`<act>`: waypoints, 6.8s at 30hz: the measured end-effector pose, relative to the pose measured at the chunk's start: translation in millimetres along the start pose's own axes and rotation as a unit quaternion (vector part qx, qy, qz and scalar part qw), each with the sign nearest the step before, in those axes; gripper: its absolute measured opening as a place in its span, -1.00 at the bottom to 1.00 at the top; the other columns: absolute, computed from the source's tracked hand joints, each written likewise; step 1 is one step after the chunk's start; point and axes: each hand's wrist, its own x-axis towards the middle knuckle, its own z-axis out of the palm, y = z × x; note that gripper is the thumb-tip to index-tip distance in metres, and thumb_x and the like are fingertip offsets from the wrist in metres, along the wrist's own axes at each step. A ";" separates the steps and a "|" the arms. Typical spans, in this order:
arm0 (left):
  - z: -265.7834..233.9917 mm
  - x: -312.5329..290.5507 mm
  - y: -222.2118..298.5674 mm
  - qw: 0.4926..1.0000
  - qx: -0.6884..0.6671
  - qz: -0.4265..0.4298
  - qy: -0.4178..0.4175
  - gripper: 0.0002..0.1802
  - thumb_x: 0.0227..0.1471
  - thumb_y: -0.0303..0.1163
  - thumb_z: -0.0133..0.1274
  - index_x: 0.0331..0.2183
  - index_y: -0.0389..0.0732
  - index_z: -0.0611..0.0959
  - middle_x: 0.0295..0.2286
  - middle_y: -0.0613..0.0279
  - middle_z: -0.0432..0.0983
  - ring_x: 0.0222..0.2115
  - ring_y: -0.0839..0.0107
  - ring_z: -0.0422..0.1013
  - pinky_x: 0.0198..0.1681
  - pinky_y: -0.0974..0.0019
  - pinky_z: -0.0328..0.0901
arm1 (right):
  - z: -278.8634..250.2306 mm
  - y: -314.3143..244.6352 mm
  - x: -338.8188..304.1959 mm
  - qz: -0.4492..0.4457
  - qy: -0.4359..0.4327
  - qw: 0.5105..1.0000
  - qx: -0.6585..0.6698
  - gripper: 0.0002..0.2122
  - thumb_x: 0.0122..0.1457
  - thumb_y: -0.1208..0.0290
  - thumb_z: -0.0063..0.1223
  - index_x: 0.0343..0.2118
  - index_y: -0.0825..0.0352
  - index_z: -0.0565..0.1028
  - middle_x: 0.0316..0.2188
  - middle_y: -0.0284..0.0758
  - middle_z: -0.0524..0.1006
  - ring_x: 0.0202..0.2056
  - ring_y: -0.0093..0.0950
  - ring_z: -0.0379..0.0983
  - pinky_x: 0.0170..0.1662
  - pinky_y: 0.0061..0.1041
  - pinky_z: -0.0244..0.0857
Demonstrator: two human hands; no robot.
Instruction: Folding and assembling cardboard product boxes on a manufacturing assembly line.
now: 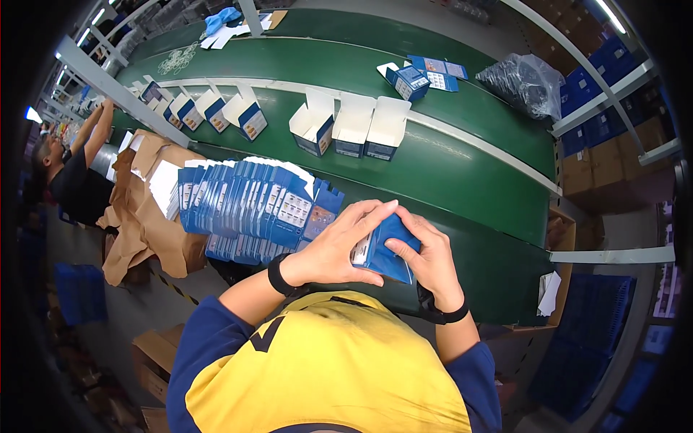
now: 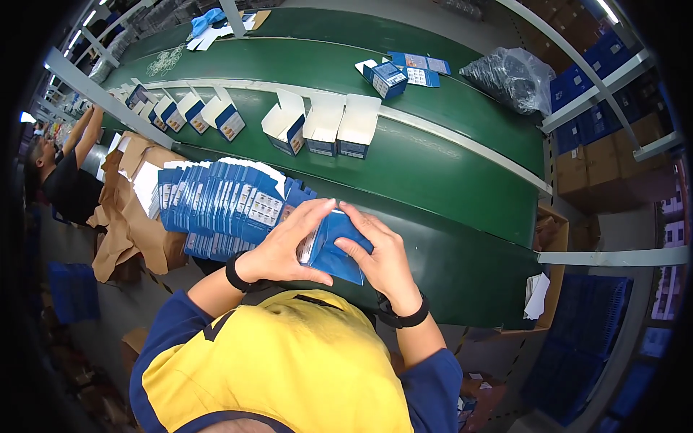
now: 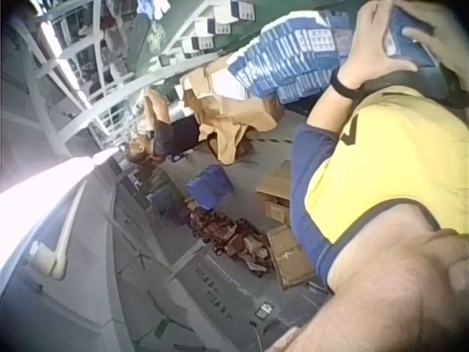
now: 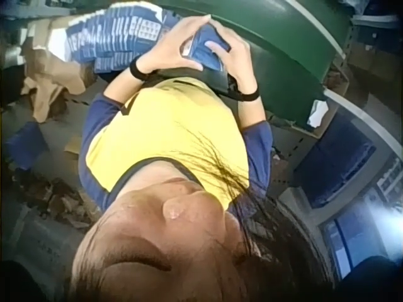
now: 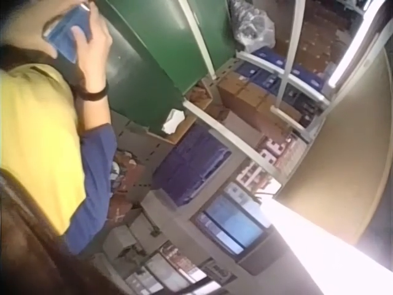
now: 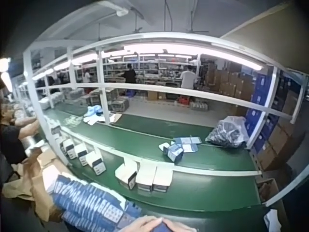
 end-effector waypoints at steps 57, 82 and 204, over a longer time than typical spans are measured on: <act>1.1 24.2 25.4 0.893 -0.314 0.269 0.178 -0.14 -0.43 -0.01 0.38 -0.09 -0.05 0.31 0.05 -0.31 0.01 0.02 -0.10 0.17 0.00 0.09 0.18 | -25.7 34.3 -10.0 -0.033 -0.108 0.735 0.668 -0.61 0.16 0.16 -0.07 -0.18 0.46 0.42 -0.30 -0.13 0.52 -0.21 -0.37 0.47 -0.09 -0.39 0.33; -0.6 22.2 41.6 0.877 -0.407 0.251 0.050 -0.23 -0.39 -0.23 0.40 -0.04 0.06 0.45 0.06 0.02 0.08 0.04 0.09 0.13 0.03 0.21 0.14 | -35.5 28.4 -15.4 0.104 -0.070 0.785 0.607 -0.58 0.15 0.14 -0.06 -0.14 0.47 0.39 -0.25 -0.12 0.50 -0.18 -0.37 0.46 -0.06 -0.36 0.32; -30.5 -138.6 -53.0 0.783 -0.308 -0.385 0.379 -0.79 -0.03 -0.64 -0.01 -0.26 -0.33 0.52 -0.35 0.27 0.52 -0.33 0.58 0.42 -0.20 0.50 0.30 | -70.7 273.4 220.2 0.143 0.023 0.945 -0.292 -0.59 -0.12 0.26 0.26 -0.27 0.45 0.43 -0.24 -0.03 0.44 -0.03 -0.11 0.27 0.04 -0.28 0.13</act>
